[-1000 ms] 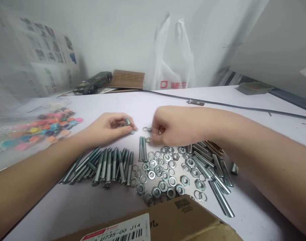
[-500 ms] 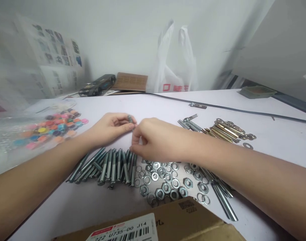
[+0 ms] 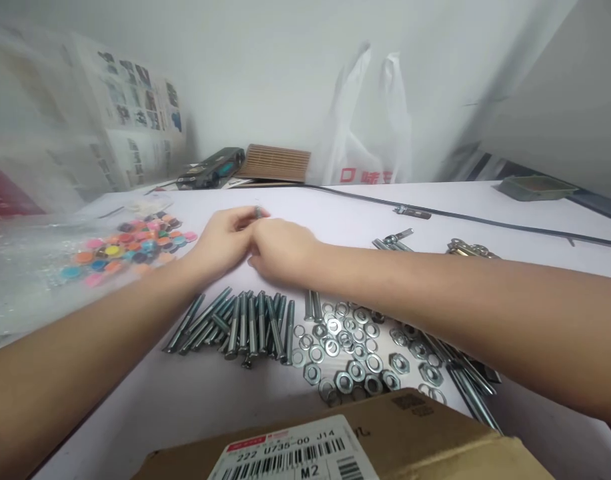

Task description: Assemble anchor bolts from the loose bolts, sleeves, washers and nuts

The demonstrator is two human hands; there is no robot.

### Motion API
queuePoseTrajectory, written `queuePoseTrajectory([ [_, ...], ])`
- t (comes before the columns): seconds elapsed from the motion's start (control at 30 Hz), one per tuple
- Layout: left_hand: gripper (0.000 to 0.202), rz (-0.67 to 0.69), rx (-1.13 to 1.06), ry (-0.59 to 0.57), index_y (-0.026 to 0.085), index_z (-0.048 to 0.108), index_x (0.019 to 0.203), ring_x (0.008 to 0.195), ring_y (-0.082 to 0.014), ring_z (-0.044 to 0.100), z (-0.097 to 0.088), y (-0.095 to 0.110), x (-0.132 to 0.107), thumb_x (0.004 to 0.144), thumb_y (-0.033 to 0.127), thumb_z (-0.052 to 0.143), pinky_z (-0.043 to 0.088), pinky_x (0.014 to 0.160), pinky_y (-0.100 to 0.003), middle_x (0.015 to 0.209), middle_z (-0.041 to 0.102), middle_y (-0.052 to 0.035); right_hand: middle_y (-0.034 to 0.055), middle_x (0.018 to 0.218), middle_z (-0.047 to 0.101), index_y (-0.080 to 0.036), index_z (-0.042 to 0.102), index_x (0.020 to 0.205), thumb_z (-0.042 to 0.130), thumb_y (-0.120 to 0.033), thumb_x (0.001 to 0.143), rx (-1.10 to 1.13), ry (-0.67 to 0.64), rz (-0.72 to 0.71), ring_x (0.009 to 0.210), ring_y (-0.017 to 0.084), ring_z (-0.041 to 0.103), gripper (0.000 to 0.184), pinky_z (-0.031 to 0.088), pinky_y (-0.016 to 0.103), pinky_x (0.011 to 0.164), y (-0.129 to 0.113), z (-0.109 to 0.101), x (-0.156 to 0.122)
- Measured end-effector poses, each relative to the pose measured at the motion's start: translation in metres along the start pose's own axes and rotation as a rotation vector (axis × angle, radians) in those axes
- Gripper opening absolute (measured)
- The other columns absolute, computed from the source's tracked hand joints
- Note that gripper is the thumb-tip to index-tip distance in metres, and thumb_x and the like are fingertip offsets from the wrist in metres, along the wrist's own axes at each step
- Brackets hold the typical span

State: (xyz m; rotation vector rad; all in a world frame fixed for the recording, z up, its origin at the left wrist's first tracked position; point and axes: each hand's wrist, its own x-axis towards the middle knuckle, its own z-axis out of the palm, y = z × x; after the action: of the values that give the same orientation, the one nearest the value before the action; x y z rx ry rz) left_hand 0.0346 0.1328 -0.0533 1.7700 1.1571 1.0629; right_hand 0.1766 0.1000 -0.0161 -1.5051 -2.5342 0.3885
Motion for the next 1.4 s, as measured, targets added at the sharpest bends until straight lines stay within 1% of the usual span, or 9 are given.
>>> queuePoseTrajectory([
  [0.1,0.026,0.019,0.033,-0.073,0.012,0.068,0.101,0.094,-0.0126,0.065,0.002,0.004,-0.001,0.082,0.026,0.058,0.047,0.087,-0.022,0.102,0.072,-0.0055,0.0082,0.078,0.066,-0.012,0.072,0.091,0.058,-0.027,0.084,-0.003,-0.091,0.030,0.060,0.015,0.050,0.021,0.039,0.030,0.056,0.004,0.000,-0.001],
  [0.23,0.031,-0.005,0.033,-0.132,0.013,0.066,0.106,0.098,-0.0147,0.066,0.002,0.004,-0.003,0.085,0.035,0.059,0.048,0.090,-0.025,0.106,0.072,-0.0061,0.0090,0.089,0.069,-0.014,0.070,0.101,0.058,-0.041,0.089,-0.038,-0.111,0.071,0.069,0.018,0.057,0.032,0.040,0.032,0.061,0.011,-0.002,-0.010],
  [0.4,0.029,0.003,0.075,-0.235,0.014,0.064,0.102,0.084,-0.0085,0.062,0.003,0.008,-0.005,0.089,0.038,0.056,0.044,0.078,-0.020,0.088,0.069,-0.0016,0.0102,0.088,0.069,-0.015,0.068,0.094,0.049,-0.052,0.093,-0.112,-0.056,0.079,0.069,0.022,0.056,0.041,0.035,0.035,0.058,0.014,-0.002,-0.028],
  [0.63,0.020,-0.012,0.037,-0.323,0.015,0.060,0.097,0.072,-0.0035,0.058,0.005,0.015,-0.008,0.090,0.033,0.055,0.042,0.068,-0.015,0.076,0.064,0.0030,0.0076,0.086,0.069,-0.017,0.069,0.092,0.056,-0.043,0.091,0.004,-0.129,0.101,0.070,0.019,0.057,0.030,0.040,0.033,0.061,0.017,-0.005,-0.033],
  [0.97,0.022,-0.016,-0.004,-0.382,0.016,0.062,0.101,0.079,-0.0043,0.062,0.007,0.013,-0.008,0.089,0.034,0.059,0.043,0.072,-0.015,0.082,0.068,0.0016,0.0037,0.067,0.065,-0.016,0.067,0.077,0.061,-0.047,0.086,0.191,-0.229,0.139,0.057,0.015,0.058,0.032,0.045,0.031,0.056,0.037,-0.007,-0.034],
  [1.13,0.023,0.008,-0.015,-0.409,0.015,0.061,0.098,0.078,-0.0056,0.061,0.008,0.013,-0.009,0.089,0.036,0.056,0.044,0.077,-0.018,0.082,0.068,0.0007,0.0065,0.076,0.067,-0.016,0.069,0.087,0.062,-0.037,0.085,0.128,-0.219,0.144,0.062,0.018,0.059,0.023,0.046,0.035,0.058,0.027,-0.010,-0.036],
  [1.23,0.023,0.007,-0.007,-0.410,0.015,0.061,0.096,0.077,-0.0068,0.060,0.008,0.013,-0.009,0.090,0.036,0.054,0.044,0.076,-0.019,0.081,0.068,-0.0004,0.0074,0.074,0.066,-0.015,0.069,0.085,0.061,-0.036,0.085,0.118,-0.210,0.143,0.060,0.018,0.056,0.022,0.044,0.034,0.056,0.024,-0.018,-0.037],
  [1.33,0.023,-0.001,0.018,-0.407,0.014,0.060,0.091,0.073,-0.0061,0.056,0.008,0.013,-0.009,0.088,0.036,0.055,0.040,0.069,-0.018,0.077,0.064,0.0006,0.0046,0.066,0.060,-0.014,0.069,0.083,0.061,-0.037,0.085,0.246,-0.191,0.134,0.051,0.012,0.048,0.024,0.039,0.028,0.049,0.027,-0.031,-0.038],
  [1.4,0.023,0.012,0.034,-0.398,0.014,0.061,0.090,0.069,-0.0051,0.053,0.008,0.014,-0.009,0.087,0.037,0.058,0.037,0.066,-0.017,0.074,0.061,0.0014,0.0037,0.063,0.058,-0.014,0.070,0.083,0.064,-0.036,0.085,0.390,-0.118,0.156,0.047,0.009,0.043,0.023,0.034,0.025,0.044,0.029,-0.040,-0.039],
])
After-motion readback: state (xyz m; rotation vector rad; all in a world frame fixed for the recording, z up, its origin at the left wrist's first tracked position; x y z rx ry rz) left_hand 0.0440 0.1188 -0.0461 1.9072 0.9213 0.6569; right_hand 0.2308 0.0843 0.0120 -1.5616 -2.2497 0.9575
